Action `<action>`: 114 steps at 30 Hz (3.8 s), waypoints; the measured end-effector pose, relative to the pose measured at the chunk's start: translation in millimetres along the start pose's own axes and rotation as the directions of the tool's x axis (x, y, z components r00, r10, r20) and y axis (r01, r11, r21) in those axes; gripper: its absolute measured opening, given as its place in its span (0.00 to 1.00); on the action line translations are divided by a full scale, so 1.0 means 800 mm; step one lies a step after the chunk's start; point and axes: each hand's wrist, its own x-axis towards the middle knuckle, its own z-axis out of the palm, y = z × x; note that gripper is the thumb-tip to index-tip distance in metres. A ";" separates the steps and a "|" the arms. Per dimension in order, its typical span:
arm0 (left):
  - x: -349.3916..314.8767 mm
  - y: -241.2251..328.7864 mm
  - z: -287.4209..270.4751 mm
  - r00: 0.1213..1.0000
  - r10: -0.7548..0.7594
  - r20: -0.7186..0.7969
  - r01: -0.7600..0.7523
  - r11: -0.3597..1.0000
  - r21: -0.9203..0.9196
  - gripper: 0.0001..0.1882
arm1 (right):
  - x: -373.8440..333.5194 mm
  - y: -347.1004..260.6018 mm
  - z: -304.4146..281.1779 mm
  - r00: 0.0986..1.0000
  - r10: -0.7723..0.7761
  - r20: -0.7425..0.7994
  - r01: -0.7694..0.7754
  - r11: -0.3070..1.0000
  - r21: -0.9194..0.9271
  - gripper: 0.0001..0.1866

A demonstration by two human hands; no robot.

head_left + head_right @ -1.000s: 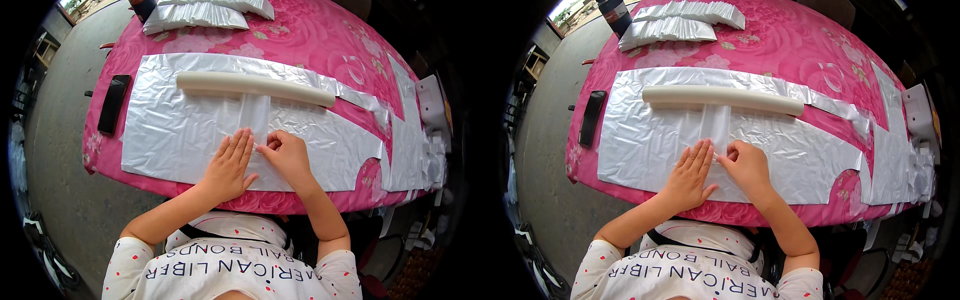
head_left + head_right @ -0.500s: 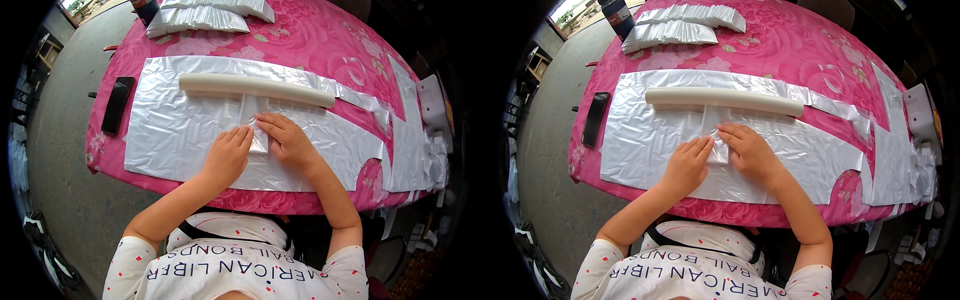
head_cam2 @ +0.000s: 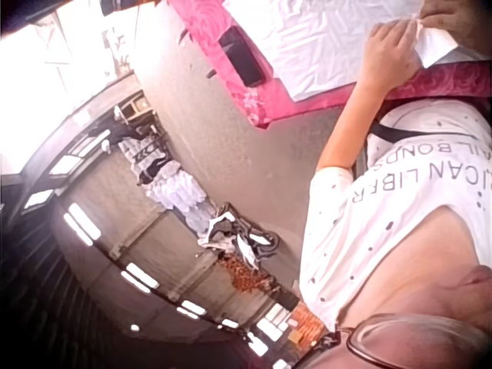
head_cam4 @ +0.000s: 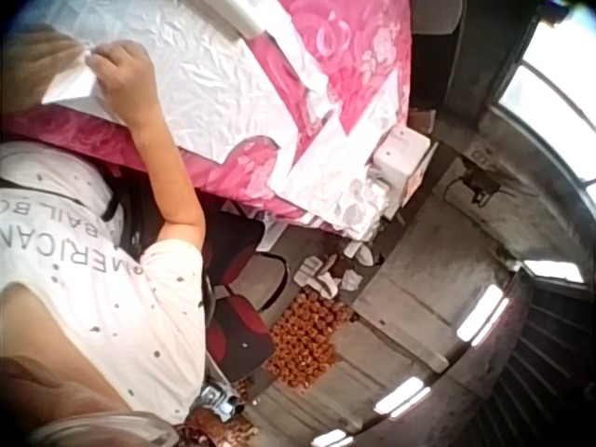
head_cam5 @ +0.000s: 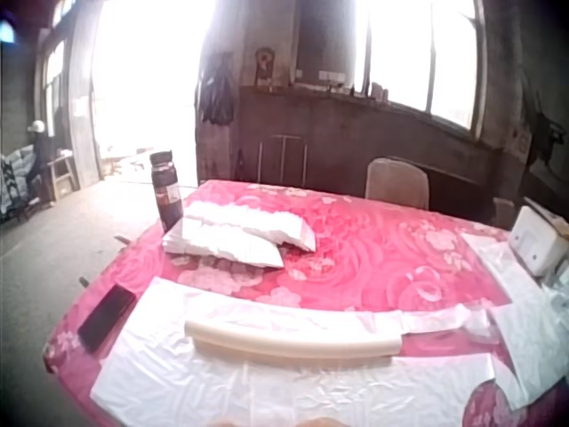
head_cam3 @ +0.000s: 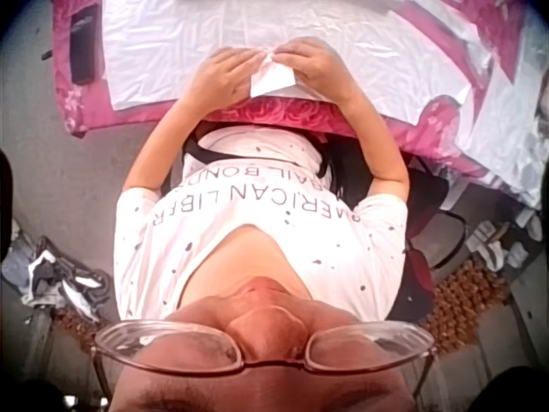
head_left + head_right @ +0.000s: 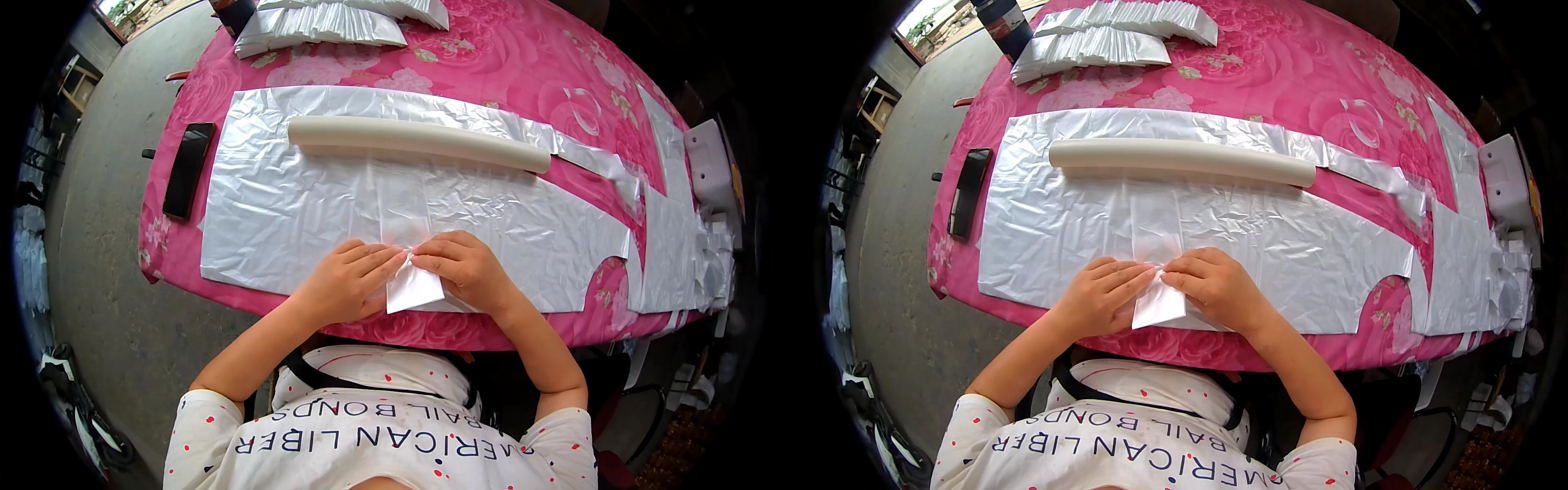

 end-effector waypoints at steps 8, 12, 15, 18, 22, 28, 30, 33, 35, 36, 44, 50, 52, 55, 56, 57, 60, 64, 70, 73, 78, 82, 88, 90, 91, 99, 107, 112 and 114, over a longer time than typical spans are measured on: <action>0.017 0.006 -0.002 0.817 -0.564 0.124 0.577 0.802 -0.156 0.25 | 0.037 -0.003 -0.010 0.745 0.662 0.079 -0.654 0.702 0.283 0.10; 0.035 -0.010 0.000 0.722 -0.690 0.052 0.664 0.670 -0.333 0.31 | 0.066 0.007 -0.021 0.566 0.769 0.297 -0.824 0.520 0.224 0.12; 0.044 -0.016 -0.004 0.684 -0.722 0.105 0.700 0.608 -0.375 0.34 | 0.072 0.019 -0.022 0.485 0.786 0.384 -0.875 0.434 0.215 0.14; 0.051 -0.012 -0.015 0.621 -0.767 0.160 0.750 0.523 -0.405 0.35 | 0.072 0.026 -0.018 0.477 0.785 0.395 -0.879 0.436 0.193 0.16; 0.046 -0.004 -0.011 0.750 -0.652 -0.113 0.624 0.753 -0.208 0.36 | 0.077 0.029 -0.018 0.444 0.792 0.419 -0.896 0.407 0.180 0.15; 0.051 -0.002 0.028 0.954 -0.297 -0.042 0.300 0.938 0.176 0.38 | 0.076 0.035 -0.013 0.453 0.780 0.431 -0.891 0.399 0.215 0.17; 0.057 -0.002 0.032 0.941 -0.338 -0.011 0.331 0.915 0.231 0.42 | 0.074 0.036 -0.012 0.461 0.779 0.426 -0.888 0.405 0.219 0.15; 0.053 -0.007 0.041 0.929 -0.369 0.029 0.353 0.907 0.229 0.48 | 0.074 0.029 -0.014 0.479 0.791 0.380 -0.878 0.434 0.202 0.13; 0.050 -0.009 0.044 0.927 -0.372 0.050 0.354 0.910 0.214 0.51 | 0.076 0.016 -0.015 0.484 0.817 0.313 -0.875 0.452 0.173 0.12; 0.049 -0.009 0.044 0.927 -0.371 0.059 0.351 0.912 0.214 0.52 | 0.076 0.011 -0.013 0.501 0.823 0.269 -0.864 0.491 0.107 0.11; 0.046 -0.010 0.047 0.925 -0.372 0.081 0.349 0.914 0.206 0.56 | 0.043 -0.013 -0.011 0.620 0.784 0.046 -0.774 0.620 -0.131 0.14; 0.033 -0.011 0.032 0.931 -0.342 -0.130 0.346 0.938 0.007 0.49 | 0.044 -0.018 -0.025 0.830 0.558 0.015 -0.529 0.795 -0.298 0.14; 0.015 -0.012 0.022 0.899 -0.342 -0.274 0.320 0.940 -0.121 0.44 | 0.054 -0.013 -0.010 0.948 0.319 -0.025 -0.313 0.907 -0.281 0.16; -0.031 0.026 -0.015 0.805 -0.593 0.018 0.414 0.540 -0.733 0.33 | 0.077 -0.001 0.008 0.988 0.150 0.043 -0.131 0.948 -0.291 0.25; -0.052 0.038 -0.027 0.770 -0.609 0.190 0.448 0.304 -0.841 0.29 | 0.079 0.012 0.020 0.991 0.123 0.043 -0.104 0.947 -0.304 0.27; -0.079 0.041 -0.034 0.727 -0.577 0.372 0.523 0.114 -0.845 0.24 | 0.081 0.019 0.031 0.994 0.095 0.048 -0.075 0.945 -0.317 0.28; -0.130 0.056 -0.054 0.475 -0.528 0.705 0.764 -0.151 -0.628 0.16 | 0.081 0.009 0.056 0.976 0.196 0.092 -0.171 0.959 -0.226 0.33; -0.159 0.064 -0.048 0.333 -0.672 0.662 0.743 -0.245 -0.623 0.16 | 0.070 -0.061 0.097 0.954 0.246 0.170 -0.250 0.968 0.002 0.35; -0.151 0.077 -0.042 0.244 -0.765 0.596 0.763 -0.228 -0.605 0.10 | 0.053 -0.141 0.131 0.903 0.054 0.426 -0.194 0.937 0.291 0.28; -0.125 0.076 -0.072 0.408 -0.741 0.533 0.913 0.345 -0.218 0.06 | 0.065 -0.132 0.091 0.930 -0.037 0.365 -0.001 0.995 0.104 0.25; -0.069 0.070 -0.088 0.878 -0.464 0.121 0.477 0.870 -0.122 0.07 | 0.078 -0.090 0.010 0.904 -0.114 0.413 0.103 0.993 0.047 0.06; -0.044 0.054 -0.099 0.910 -0.407 -0.074 0.408 0.913 -0.012 0.19 | 0.108 -0.015 -0.041 0.974 0.126 0.189 -0.161 0.970 0.182 0.05; -0.039 0.053 -0.089 0.924 -0.382 0.018 0.383 0.924 -0.024 0.20 | 0.176 0.168 -0.075 0.593 0.798 -0.104 -0.553 0.498 0.667 0.10; -0.035 0.052 -0.084 0.938 -0.345 0.020 0.346 0.938 -0.026 0.19 | 0.176 0.224 -0.077 0.503 0.848 -0.167 -0.633 0.493 0.597 0.14; -0.031 0.051 -0.082 0.947 -0.320 0.025 0.321 0.947 -0.029 0.19 | 0.165 0.262 -0.072 0.480 0.849 -0.223 -0.671 0.519 0.530 0.15; -0.038 0.044 -0.087 0.902 -0.424 0.080 0.423 0.906 0.025 0.20 | 0.157 0.170 -0.074 0.732 0.592 -0.337 -0.681 0.653 -0.330 0.25; 0.004 0.034 -0.045 0.961 -0.240 0.140 0.254 0.963 -0.093 0.24 | -0.009 0.090 -0.109 0.918 0.367 -0.148 -0.394 0.807 -0.441 0.27; 0.050 0.039 0.010 0.956 -0.213 0.202 0.234 0.968 -0.086 0.44 | -0.063 -0.014 -0.081 0.833 0.553 0.024 -0.542 0.823 -0.170 0.27; 0.067 0.042 0.030 0.964 -0.188 0.187 0.188 0.982 0.018 0.44 | -0.080 -0.027 -0.075 0.898 0.424 0.117 -0.417 0.905 -0.082 0.27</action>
